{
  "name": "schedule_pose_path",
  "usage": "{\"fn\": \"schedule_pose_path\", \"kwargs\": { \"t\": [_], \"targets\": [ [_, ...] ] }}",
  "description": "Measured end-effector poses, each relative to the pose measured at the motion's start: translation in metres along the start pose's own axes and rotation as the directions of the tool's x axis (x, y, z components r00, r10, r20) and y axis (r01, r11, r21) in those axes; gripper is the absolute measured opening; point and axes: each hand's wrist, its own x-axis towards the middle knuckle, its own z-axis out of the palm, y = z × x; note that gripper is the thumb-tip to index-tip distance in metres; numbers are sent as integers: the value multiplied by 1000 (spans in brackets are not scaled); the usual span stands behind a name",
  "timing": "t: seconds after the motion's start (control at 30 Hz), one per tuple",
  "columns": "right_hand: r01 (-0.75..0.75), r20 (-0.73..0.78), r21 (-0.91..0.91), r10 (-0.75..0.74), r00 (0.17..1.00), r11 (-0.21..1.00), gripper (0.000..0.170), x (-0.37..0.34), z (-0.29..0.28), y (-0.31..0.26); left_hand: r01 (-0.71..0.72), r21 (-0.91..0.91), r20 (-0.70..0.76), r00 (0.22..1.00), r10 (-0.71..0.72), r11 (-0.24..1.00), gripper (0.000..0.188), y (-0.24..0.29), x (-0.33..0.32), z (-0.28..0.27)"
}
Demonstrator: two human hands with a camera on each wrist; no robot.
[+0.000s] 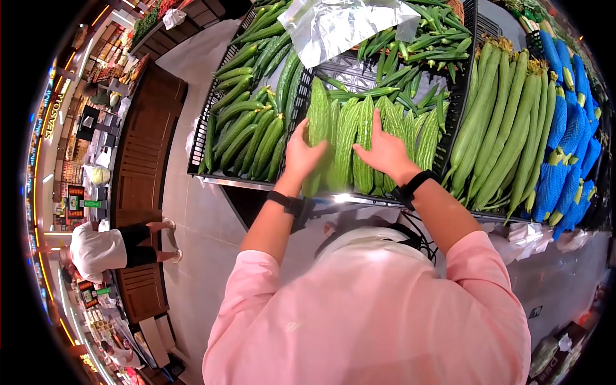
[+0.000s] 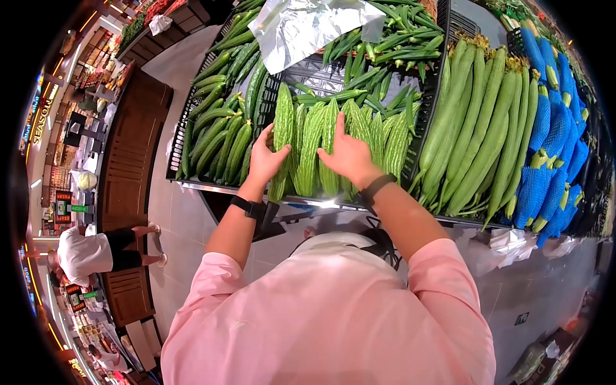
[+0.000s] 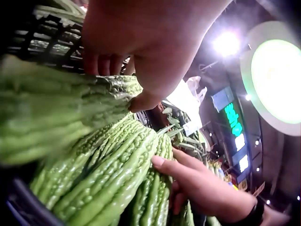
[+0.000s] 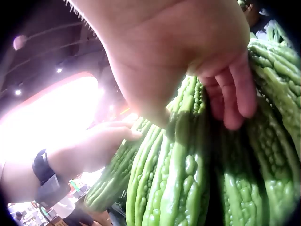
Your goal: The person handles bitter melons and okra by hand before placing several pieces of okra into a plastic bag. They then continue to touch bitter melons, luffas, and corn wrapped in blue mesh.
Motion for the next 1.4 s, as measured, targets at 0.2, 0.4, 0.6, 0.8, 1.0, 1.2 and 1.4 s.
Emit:
{"fn": "schedule_pose_path", "kwargs": {
  "t": [0.2, 0.4, 0.6, 0.8, 1.0, 1.2, 1.4],
  "targets": [
    [39, 1, -27, -39, 999, 999, 113, -1, 2, 5, -158, 95, -70, 984, 165, 983, 77, 25, 15, -5],
    [65, -1, -52, -65, 998, 997, 114, 2, -2, 4, 49, 295, -179, 984, 5, 954, 78, 29, 3, 3],
    [91, -71, -52, -94, 993, 995, 114, 3, 11, 9, -8, 467, -83, 995, 53, 884, 73, 43, -10, 9],
    [79, -75, 13, -78, 994, 997, 115, 1, 6, 11, 16, 389, -137, 990, 41, 921, 78, 31, -17, 7],
    [70, -131, 12, -68, 989, 997, 115, 0, 11, 8, -232, 466, -162, 927, 340, 854, 74, 76, -45, 26],
    [-35, -102, 323, 72, 992, 946, 110, -8, 11, 14, -350, 280, 67, 936, 346, 894, 67, 42, -89, 67],
    [-71, -49, 364, 95, 994, 929, 99, 1, 19, 15, -189, 70, -120, 973, 196, 979, 61, 29, -88, 76]
  ]
}}
